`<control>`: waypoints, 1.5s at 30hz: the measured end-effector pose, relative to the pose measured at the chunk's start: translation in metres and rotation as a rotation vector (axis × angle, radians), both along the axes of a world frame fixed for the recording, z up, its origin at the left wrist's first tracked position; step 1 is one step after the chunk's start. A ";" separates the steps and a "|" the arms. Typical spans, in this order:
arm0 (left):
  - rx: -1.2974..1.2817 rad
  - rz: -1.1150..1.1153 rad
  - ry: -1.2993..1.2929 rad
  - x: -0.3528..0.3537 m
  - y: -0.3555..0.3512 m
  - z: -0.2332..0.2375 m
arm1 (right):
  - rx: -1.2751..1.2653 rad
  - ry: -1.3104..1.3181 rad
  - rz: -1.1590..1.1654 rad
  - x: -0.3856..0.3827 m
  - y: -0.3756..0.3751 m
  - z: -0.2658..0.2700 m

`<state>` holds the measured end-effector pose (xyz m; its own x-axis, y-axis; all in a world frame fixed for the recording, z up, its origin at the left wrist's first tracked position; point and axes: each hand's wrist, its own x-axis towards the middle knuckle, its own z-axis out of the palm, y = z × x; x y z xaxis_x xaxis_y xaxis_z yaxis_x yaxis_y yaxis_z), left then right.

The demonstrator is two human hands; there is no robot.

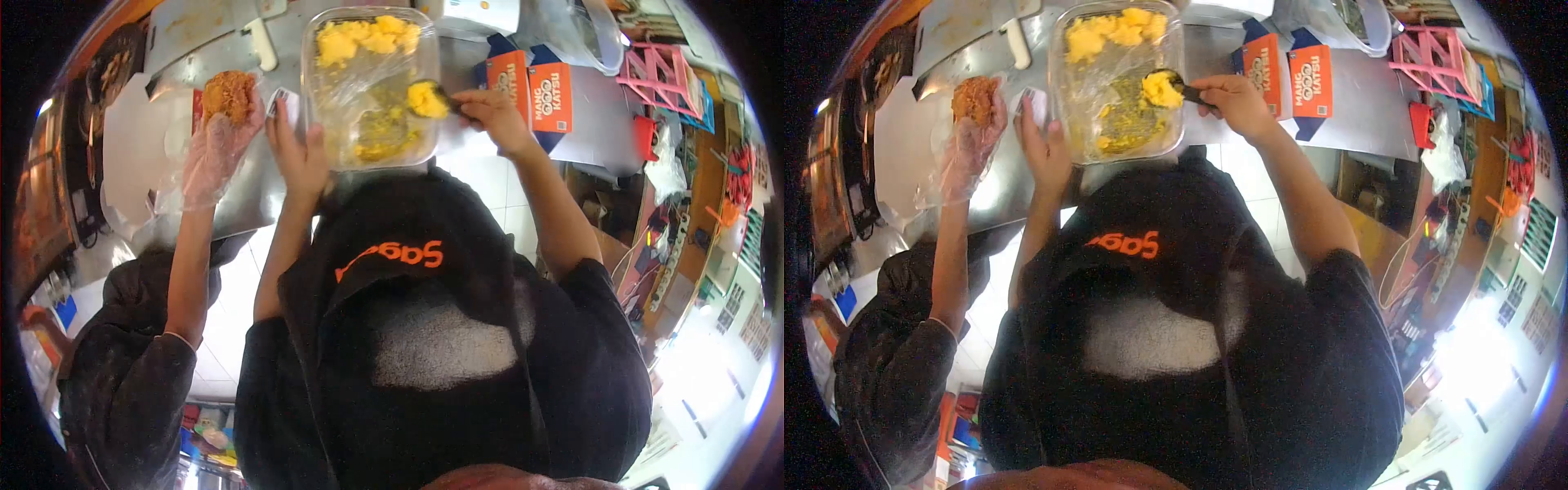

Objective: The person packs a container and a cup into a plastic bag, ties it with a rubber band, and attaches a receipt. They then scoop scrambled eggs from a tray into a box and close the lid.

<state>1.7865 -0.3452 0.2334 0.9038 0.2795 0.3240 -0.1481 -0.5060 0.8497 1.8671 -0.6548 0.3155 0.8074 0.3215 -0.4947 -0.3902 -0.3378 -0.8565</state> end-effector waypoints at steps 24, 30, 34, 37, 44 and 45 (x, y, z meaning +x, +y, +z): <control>0.512 -0.591 -0.157 0.063 -0.331 0.096 | -0.291 -0.361 -0.543 -0.052 -0.323 -0.070; 0.880 -0.534 0.528 0.122 -0.435 0.060 | -0.449 -0.548 -0.446 -0.046 -0.328 -0.105; 0.774 -0.536 0.625 0.138 -0.433 0.022 | -0.762 -0.740 -0.159 -0.045 -0.339 -0.130; 0.749 -0.468 0.588 0.134 -0.431 0.022 | -0.913 -0.727 -0.030 -0.050 -0.340 -0.131; 0.634 -0.612 0.626 0.116 -0.396 0.070 | -0.526 -0.748 -0.573 -0.040 -0.358 -0.124; 0.481 -0.598 0.308 0.106 -0.376 0.082 | -0.356 -0.623 -0.683 -0.039 -0.357 -0.111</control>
